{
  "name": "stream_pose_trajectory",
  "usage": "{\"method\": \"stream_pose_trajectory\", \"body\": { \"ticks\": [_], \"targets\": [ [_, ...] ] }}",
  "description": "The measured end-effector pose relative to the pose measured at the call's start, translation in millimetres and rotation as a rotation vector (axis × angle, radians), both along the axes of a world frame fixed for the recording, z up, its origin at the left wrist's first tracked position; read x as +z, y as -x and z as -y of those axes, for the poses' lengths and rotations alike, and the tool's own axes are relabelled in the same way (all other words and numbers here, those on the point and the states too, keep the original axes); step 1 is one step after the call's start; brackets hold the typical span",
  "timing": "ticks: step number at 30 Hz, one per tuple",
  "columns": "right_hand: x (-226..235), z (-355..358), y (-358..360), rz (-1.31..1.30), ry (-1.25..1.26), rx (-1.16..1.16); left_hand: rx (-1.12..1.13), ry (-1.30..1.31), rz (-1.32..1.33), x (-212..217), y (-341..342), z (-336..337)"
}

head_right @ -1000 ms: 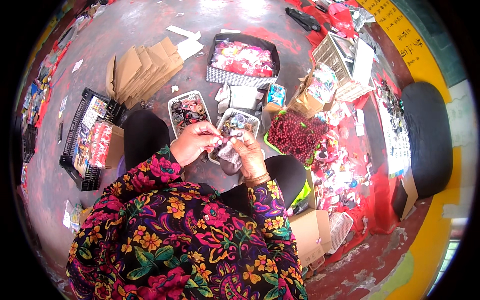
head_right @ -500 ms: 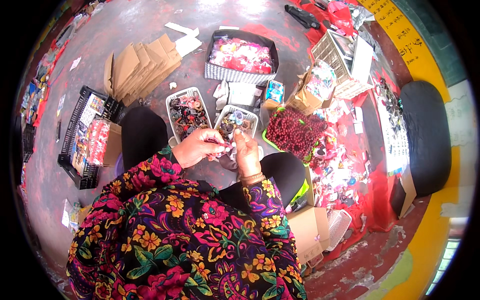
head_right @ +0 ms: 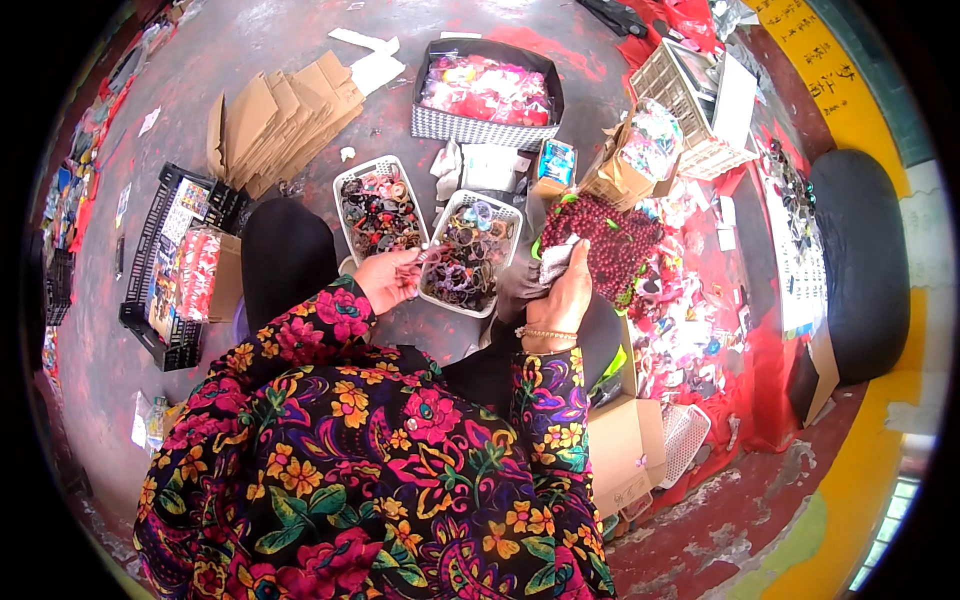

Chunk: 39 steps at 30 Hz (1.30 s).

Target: The person sits on the floor surrounded by baskets of small items and wipes individual plastic accessories with a cloth. They pick up items one by one, rub them with the cloth, and place them back into the baskets.

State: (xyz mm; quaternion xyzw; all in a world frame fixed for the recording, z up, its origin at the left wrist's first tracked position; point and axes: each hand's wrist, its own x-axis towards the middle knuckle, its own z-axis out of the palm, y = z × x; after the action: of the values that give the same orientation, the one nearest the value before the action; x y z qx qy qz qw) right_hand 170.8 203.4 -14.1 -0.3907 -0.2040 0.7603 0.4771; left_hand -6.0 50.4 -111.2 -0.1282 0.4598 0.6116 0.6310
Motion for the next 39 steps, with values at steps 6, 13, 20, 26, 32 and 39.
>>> {"method": "stream_pose_trajectory", "body": {
  "ticks": [6, 13, 20, 26, 32, 39],
  "targets": [
    [-18, -7, -2, 0.042, 0.028, 0.032, -0.019, -0.043, 0.026, -4, -11, -38],
    [-15, -3, 0, 0.037, 0.053, 0.06, 0.156, -0.054, 0.134, 10, -10, -56],
    [-13, 2, 4, -0.045, 0.06, 0.19, 0.122, -0.475, 0.247, 29, 11, -36],
    [-4, 22, 13, -0.156, -0.028, 0.588, 0.228, -0.67, 0.114, 86, 4, -32],
    [-2, 45, 27, 0.012, -0.467, 0.766, 0.304, -0.596, 0.064, 111, -16, -38],
    [-22, 39, 26, 0.081, -0.474, 0.543, 0.243, -0.633, 0.107, 99, -30, -34]
  ]
}}
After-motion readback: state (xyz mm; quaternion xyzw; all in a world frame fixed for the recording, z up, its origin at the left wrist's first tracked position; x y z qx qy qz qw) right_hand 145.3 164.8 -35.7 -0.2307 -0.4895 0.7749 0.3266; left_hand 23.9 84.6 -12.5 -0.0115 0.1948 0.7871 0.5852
